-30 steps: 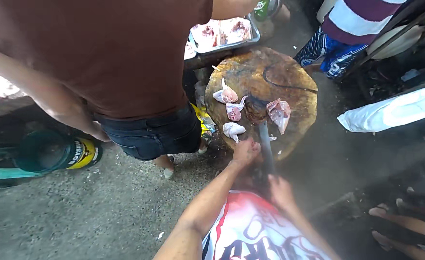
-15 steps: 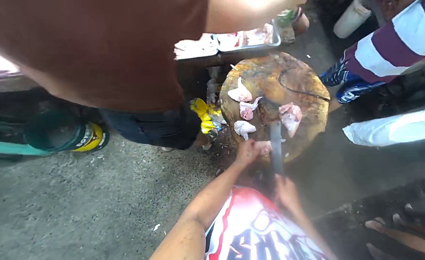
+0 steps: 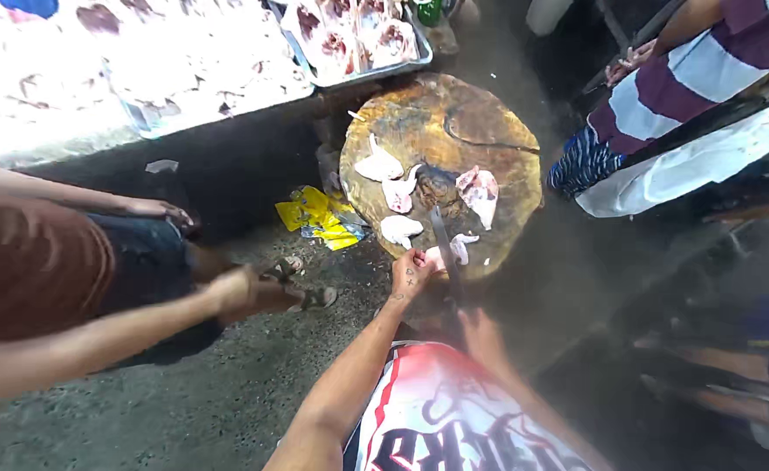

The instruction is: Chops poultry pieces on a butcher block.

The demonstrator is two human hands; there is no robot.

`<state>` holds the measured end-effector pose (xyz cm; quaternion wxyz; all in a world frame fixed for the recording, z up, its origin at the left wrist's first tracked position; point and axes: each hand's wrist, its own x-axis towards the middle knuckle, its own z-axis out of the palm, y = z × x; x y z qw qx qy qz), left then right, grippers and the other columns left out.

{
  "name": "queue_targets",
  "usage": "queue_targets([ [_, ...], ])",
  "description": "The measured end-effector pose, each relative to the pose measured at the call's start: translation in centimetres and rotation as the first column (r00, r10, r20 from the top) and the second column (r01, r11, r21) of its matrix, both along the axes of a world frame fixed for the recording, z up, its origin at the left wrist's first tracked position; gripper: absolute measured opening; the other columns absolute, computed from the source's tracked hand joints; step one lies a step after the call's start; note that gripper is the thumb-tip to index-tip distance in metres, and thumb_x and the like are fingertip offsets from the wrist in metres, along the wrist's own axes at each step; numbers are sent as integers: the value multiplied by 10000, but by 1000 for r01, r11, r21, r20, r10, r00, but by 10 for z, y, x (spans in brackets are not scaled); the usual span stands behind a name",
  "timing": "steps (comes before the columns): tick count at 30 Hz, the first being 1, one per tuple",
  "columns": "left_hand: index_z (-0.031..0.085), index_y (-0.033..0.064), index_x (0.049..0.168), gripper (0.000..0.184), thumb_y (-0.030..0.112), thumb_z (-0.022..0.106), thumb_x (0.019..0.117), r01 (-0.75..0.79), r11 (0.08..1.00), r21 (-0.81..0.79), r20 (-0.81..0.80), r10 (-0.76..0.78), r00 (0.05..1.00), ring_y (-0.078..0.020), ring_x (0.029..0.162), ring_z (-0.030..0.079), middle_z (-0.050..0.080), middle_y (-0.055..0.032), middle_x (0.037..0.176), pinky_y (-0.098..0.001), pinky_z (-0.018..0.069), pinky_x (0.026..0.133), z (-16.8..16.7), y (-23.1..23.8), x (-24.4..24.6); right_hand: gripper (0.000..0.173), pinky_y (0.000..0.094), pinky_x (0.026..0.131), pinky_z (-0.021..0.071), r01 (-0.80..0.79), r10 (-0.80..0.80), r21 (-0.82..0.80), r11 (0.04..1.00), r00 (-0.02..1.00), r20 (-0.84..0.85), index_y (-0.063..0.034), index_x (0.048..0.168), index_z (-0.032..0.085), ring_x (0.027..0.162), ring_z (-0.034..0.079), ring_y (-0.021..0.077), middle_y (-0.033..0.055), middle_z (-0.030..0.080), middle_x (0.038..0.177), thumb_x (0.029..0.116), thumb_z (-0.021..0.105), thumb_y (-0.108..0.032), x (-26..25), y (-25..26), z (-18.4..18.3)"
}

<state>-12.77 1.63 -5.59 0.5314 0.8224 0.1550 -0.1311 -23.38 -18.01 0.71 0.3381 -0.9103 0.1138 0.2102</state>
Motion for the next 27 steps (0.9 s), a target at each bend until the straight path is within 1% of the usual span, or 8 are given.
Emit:
queue_targets([
  [4,683,7,1109,301,211,779,909,-2,1000,0,-11,2,1000,-304,789,708,712,-164,901,-539,592,768,2,1,2,502,473,745,563,26,-26,4,1000,1000,13,-33,1165,664,761,681,250,107,675,794,1051,502,-494,5,6,15],
  [8,664,14,1130,322,251,757,933,9,998,-62,-38,-11,999,-275,697,710,708,-152,879,-500,621,699,0,2,3,426,317,523,546,17,-101,205,979,907,408,0,1102,669,524,588,96,-4,602,635,1047,549,-405,5,18,55],
  [12,668,10,1106,309,235,772,922,-21,999,-49,-23,20,1000,-270,685,707,704,-148,861,-498,622,688,3,-1,2,432,265,477,558,-81,-131,275,958,728,673,36,1076,627,503,594,47,-9,617,632,1062,518,-381,3,24,51],
  [14,673,12,1106,311,244,768,922,-33,999,-17,-7,33,999,-275,718,711,705,-148,873,-508,620,715,2,-3,1,444,348,569,582,-1,-24,50,999,874,485,31,1098,659,572,647,145,54,652,667,1043,531,-390,-8,16,19],
  [15,676,15,1112,309,250,757,928,-34,999,2,-2,34,999,-277,748,713,708,-145,883,-512,616,738,3,-5,0,498,452,715,599,0,11,-49,999,977,214,17,1197,653,727,709,246,120,704,783,1056,503,-437,-11,10,8],
  [18,676,15,1140,321,252,740,932,-46,998,47,11,45,999,-285,830,704,714,-144,913,-521,584,802,7,-8,0,539,527,884,565,-41,24,-97,994,985,-170,-29,1273,628,948,718,310,159,725,967,1066,462,-498,-1,-1,-1],
  [23,617,48,1297,599,436,783,872,83,969,231,-64,-70,995,-384,1002,704,718,-201,1071,-609,562,873,21,-17,11,488,447,690,557,62,-53,58,996,988,-144,-43,1078,664,687,644,222,88,634,769,1061,487,-498,17,-3,15],
  [27,619,90,1307,552,387,761,864,209,886,414,-134,-167,977,-404,992,699,632,-217,1283,-596,586,799,23,-28,22,470,415,626,551,150,-154,100,984,987,37,-17,1109,665,606,615,191,61,605,692,1059,506,-456,14,0,22],
])
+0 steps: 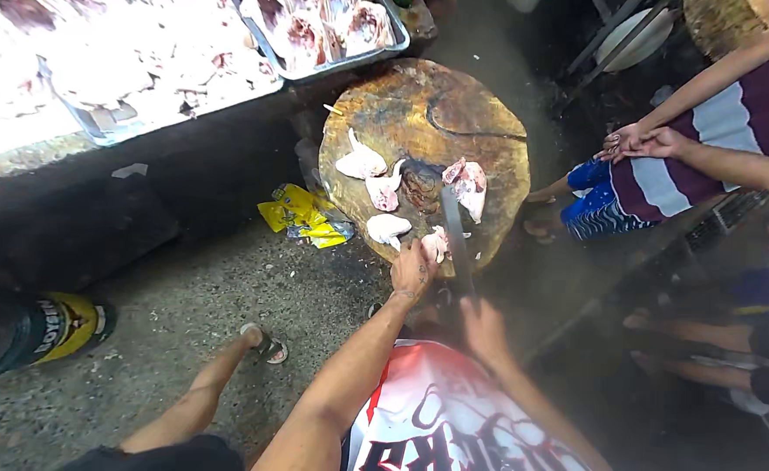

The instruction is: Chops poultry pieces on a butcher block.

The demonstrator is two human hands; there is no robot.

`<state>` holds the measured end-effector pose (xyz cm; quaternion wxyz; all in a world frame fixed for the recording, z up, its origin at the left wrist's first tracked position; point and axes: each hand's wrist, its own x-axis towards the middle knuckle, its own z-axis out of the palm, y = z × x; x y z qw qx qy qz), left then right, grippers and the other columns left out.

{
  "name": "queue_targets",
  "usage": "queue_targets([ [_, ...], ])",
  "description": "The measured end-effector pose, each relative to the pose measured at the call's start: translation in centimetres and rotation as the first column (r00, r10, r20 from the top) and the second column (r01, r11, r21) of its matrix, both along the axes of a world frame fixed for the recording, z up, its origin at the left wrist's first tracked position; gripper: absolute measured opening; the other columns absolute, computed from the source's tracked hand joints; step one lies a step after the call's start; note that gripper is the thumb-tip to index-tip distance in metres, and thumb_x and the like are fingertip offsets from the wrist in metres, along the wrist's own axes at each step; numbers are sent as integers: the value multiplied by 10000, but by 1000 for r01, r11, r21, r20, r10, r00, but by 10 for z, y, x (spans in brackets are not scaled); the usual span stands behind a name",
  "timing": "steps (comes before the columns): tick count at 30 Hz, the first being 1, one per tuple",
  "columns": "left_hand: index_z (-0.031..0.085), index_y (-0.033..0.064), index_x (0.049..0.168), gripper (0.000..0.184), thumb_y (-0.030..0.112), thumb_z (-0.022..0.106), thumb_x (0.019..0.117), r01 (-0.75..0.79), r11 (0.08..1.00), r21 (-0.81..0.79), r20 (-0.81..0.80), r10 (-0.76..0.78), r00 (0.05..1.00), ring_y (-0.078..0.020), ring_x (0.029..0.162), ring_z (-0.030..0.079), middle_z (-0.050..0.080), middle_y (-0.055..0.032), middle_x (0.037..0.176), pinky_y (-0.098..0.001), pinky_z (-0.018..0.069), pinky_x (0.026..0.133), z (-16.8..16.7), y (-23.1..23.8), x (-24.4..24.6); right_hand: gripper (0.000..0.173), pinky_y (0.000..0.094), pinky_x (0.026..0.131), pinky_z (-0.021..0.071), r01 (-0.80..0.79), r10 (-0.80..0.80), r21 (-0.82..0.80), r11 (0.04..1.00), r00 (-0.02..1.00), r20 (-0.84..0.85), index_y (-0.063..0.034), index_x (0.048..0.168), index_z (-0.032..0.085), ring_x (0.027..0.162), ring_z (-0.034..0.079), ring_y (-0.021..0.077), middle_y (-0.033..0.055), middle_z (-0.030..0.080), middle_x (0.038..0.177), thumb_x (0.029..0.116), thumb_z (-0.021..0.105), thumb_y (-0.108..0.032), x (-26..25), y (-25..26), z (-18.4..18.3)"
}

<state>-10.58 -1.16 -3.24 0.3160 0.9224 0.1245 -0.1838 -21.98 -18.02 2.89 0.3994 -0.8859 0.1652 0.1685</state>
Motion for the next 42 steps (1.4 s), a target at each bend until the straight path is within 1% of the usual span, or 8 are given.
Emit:
queue_targets([
  [5,460,209,1528,818,399,800,809,50,999,-1,63,-49,997,-433,979,681,474,-276,1453,-599,588,774,-1,-6,15,412,365,507,547,68,-82,182,981,994,68,-22,1143,644,492,559,151,25,565,634,1064,516,-406,7,-19,13],
  [7,559,174,1432,685,389,792,825,80,996,39,47,-82,996,-440,978,683,485,-274,1441,-608,592,774,-5,-8,27,383,344,476,531,95,-109,227,969,993,47,-21,1145,638,470,543,144,20,559,630,1073,514,-377,11,-27,14],
  [16,633,-19,1200,419,350,623,1000,-344,938,-46,139,347,927,-418,1038,681,676,-244,1146,-622,551,895,0,-3,-4,384,318,440,510,54,-40,352,934,998,-47,-29,1124,630,441,518,135,15,536,601,1079,511,-391,64,-102,-7],
  [21,621,6,1229,322,271,578,1051,-525,771,-361,65,582,810,-241,730,721,736,-140,916,-464,625,701,0,-28,-3,399,331,448,511,-44,69,414,909,996,-47,-32,1110,628,442,511,136,8,534,606,1073,507,-410,99,-155,-13],
  [26,636,-8,1291,365,240,626,1023,-451,733,-510,174,601,780,-233,926,721,717,-163,1124,-448,612,843,26,-39,43,391,315,450,519,-127,166,440,889,985,-50,-21,1110,626,449,528,130,16,554,627,1078,509,-393,138,-192,-16],
  [28,653,20,1291,370,248,655,999,-448,792,-416,211,563,799,-243,1059,689,695,-156,1206,-456,560,951,33,-39,53,376,311,449,523,-166,202,445,880,979,-35,-19,1085,622,447,533,129,14,553,618,1081,511,-378,156,-203,-18],
  [36,646,11,1266,434,263,732,923,-489,872,4,102,486,868,-395,1124,643,662,-234,1199,-598,507,994,-3,-84,32,392,316,462,528,-261,298,431,864,954,-20,-17,1062,615,455,539,130,14,557,627,1085,490,-388,198,-229,-20],
  [42,577,29,1375,494,299,701,981,-597,727,-338,256,682,685,-258,992,716,697,-169,1171,-457,602,897,3,-89,55,369,307,441,526,-272,322,462,844,946,-31,-21,1055,618,443,537,132,21,563,622,1089,499,-368,206,-235,-23],
])
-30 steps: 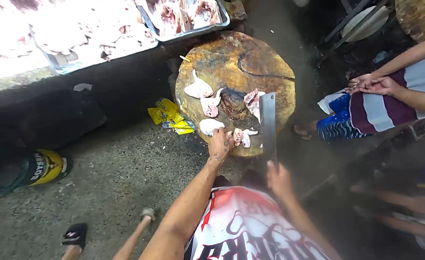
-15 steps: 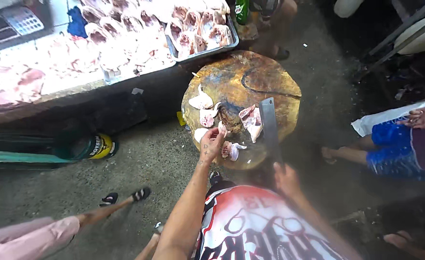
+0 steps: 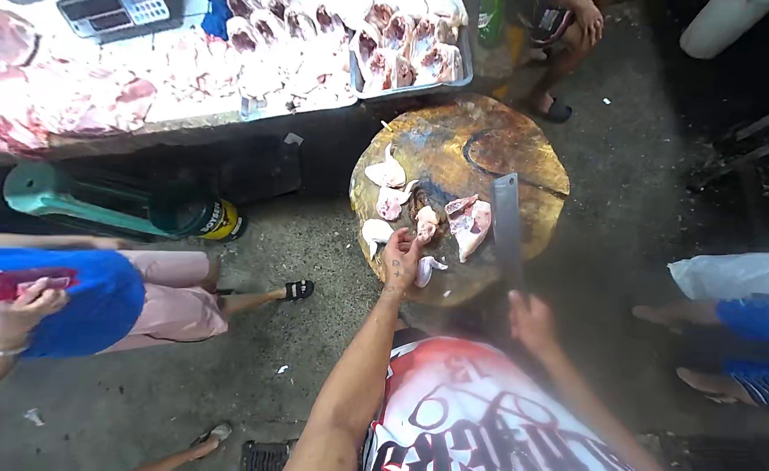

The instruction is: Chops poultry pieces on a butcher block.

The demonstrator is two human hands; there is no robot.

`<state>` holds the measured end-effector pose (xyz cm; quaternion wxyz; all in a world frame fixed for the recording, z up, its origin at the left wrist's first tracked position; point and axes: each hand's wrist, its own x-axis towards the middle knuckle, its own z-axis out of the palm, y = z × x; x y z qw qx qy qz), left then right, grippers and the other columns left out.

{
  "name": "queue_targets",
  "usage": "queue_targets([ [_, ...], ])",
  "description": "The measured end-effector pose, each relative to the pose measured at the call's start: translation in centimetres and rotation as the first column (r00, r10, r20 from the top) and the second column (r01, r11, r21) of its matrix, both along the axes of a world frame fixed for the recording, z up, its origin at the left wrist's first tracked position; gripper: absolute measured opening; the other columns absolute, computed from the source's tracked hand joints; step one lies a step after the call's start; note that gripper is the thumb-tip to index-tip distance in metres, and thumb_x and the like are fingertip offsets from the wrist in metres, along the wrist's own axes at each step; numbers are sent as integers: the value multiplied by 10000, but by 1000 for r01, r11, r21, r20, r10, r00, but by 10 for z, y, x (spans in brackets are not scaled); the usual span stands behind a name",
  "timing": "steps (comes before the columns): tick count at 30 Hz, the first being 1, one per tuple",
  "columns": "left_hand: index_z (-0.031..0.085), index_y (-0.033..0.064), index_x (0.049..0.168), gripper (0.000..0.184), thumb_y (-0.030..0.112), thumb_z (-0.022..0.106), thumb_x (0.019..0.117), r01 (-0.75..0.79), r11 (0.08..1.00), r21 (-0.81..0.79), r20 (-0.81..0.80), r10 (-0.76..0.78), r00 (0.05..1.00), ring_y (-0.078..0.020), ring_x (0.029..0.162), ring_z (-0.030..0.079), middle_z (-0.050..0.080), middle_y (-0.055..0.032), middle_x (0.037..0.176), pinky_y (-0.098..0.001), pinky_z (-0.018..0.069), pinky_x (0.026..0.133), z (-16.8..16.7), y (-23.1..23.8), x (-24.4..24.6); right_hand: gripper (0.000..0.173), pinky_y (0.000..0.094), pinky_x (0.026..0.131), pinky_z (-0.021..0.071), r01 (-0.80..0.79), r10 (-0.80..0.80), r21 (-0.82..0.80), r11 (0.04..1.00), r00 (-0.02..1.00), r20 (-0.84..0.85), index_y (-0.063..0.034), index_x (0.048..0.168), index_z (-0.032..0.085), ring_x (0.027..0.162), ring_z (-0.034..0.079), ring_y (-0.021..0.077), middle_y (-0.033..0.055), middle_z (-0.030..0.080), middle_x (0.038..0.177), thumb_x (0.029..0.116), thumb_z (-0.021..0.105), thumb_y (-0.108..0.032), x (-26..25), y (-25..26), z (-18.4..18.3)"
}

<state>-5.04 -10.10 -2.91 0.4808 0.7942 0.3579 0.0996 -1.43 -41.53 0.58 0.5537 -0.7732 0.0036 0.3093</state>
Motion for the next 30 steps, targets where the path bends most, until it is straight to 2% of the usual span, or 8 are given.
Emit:
queue_targets([
  [3,515,38,1439,674,290,788,877,184,980,71,-292,-156,944,-383,1050,681,686,-228,1163,-602,552,931,5,-14,-23,371,307,439,524,-20,20,3,1000,1000,8,-23,1043,622,439,537,133,17,563,614,1087,498,-370,0,-5,-4],
  [6,563,45,1381,594,264,783,874,249,958,143,-438,-164,884,-412,1112,663,657,-238,1243,-629,538,948,-4,-35,-32,368,304,435,520,-15,15,2,1000,1000,-18,-28,1058,618,436,532,129,15,554,610,1088,497,-375,-4,-5,-5],
  [9,630,-14,1283,399,231,696,975,191,967,169,-286,-137,948,-380,1128,666,680,-236,1201,-570,524,1008,0,-38,-8,366,299,430,519,8,-8,2,1000,999,-46,-20,1085,617,435,532,129,20,563,624,1091,499,-366,-8,-3,-1],
  [14,643,3,1291,370,248,636,1013,43,958,284,121,-80,989,-281,1177,645,668,-180,1250,-454,519,1049,-6,-15,14,352,292,426,517,10,-11,-11,1000,1000,-11,-21,1068,619,433,531,120,16,565,620,1091,502,-353,-10,-3,1],
  [17,689,20,1209,294,140,609,953,-28,886,463,-17,41,999,-404,1203,599,653,-227,1242,-556,479,1044,0,21,-4,360,294,429,520,24,-24,-18,1000,999,24,-25,1059,622,432,535,121,12,564,612,1087,506,-365,-15,0,2],
  [21,575,-30,1333,546,263,725,897,-56,917,395,-232,159,960,-480,1237,552,573,-312,1304,-608,466,1038,0,67,-29,377,304,446,522,57,-55,-62,996,997,48,-34,1076,625,445,538,123,10,558,613,1078,518,-395,-31,5,8],
  [26,645,40,1295,450,111,714,856,253,846,470,-152,-205,967,-479,1276,515,547,-262,1394,-630,445,1051,-9,109,-25,398,330,444,527,137,-134,-67,988,990,40,-30,1108,628,440,535,146,23,556,612,1081,496,-405,-66,36,14],
  [30,722,183,1227,494,-77,670,810,653,625,428,-268,-602,752,-414,1346,504,620,-99,1396,-689,461,983,-6,150,-6,376,307,420,494,216,-216,-20,976,976,-14,-34,1059,620,424,502,134,16,531,594,1084,499,-389,-97,69,20],
])
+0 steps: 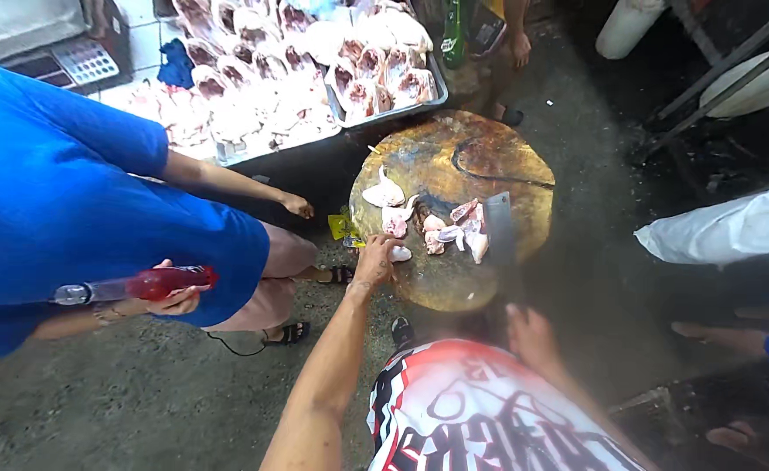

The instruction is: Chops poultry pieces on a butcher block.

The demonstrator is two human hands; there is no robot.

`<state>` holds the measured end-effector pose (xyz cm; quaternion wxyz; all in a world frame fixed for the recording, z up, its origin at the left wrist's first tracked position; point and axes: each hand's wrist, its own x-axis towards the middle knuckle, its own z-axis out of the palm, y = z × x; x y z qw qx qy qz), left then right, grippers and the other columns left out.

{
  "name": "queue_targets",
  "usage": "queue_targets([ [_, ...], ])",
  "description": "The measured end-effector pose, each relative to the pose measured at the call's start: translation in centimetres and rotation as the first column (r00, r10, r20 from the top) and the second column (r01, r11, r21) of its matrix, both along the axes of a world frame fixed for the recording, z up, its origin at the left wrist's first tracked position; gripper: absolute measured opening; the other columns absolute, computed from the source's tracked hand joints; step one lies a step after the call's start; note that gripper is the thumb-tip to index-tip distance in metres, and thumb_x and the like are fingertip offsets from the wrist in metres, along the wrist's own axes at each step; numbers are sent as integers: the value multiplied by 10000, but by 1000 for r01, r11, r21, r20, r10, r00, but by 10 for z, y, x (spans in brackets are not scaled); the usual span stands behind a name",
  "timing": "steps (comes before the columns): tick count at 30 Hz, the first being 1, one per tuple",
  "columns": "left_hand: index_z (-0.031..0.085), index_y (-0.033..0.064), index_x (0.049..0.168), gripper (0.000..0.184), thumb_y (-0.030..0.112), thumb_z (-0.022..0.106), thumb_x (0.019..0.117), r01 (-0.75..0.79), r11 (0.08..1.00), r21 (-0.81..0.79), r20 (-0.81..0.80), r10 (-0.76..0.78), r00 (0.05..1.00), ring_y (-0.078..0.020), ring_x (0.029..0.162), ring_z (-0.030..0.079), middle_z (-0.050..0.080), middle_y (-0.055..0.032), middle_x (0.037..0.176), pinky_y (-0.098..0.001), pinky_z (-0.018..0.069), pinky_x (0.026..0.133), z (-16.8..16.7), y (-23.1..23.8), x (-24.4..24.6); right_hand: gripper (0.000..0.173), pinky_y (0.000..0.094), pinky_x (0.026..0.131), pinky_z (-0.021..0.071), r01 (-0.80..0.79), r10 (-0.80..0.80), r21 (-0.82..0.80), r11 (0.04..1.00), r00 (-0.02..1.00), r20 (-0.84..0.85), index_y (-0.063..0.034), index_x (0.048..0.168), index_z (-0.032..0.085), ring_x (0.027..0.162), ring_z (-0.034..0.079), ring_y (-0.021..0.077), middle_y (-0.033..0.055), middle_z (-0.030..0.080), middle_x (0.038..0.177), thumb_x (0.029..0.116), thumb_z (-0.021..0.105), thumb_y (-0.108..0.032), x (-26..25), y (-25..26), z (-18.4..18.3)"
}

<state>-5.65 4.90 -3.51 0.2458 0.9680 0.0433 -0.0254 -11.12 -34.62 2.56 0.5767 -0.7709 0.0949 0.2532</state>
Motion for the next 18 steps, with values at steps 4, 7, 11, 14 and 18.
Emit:
queue_targets([
  [4,644,335,1379,642,15,756,833,259,963,75,-186,-241,952,-413,1360,495,563,-72,1479,-713,452,953,12,29,8,380,305,422,498,36,-36,-7,999,999,-16,-35,1053,617,425,504,133,19,529,596,1084,499,-395,-26,20,10],
  [7,599,358,1428,634,106,769,872,350,933,84,-216,-326,921,-438,1319,524,554,-156,1459,-696,455,968,16,39,10,406,319,439,511,42,-41,-79,996,999,9,-40,1043,626,438,523,141,20,544,601,1073,500,-425,-47,26,13],
  [11,582,322,1438,627,300,820,858,441,892,101,-237,-409,881,-429,1196,600,615,-215,1306,-644,498,961,6,39,14,491,373,484,524,-45,44,-246,968,999,-9,-61,1108,652,473,541,163,30,556,626,1038,502,-524,-82,17,7],
  [14,692,158,1262,339,220,708,929,446,886,126,-132,-431,893,-407,1172,616,656,-202,1200,-599,519,941,-5,33,16,519,406,541,530,-155,123,-341,927,986,-114,-77,1053,652,520,562,179,43,564,651,1020,510,-575,-107,18,3],
  [18,676,238,1295,511,141,796,808,524,847,88,5,-526,850,-391,1266,564,623,-117,1366,-634,476,969,-14,26,20,520,458,676,541,-168,97,-379,910,975,-198,-68,1064,661,663,614,216,81,609,746,1028,508,-564,-131,44,0],
])
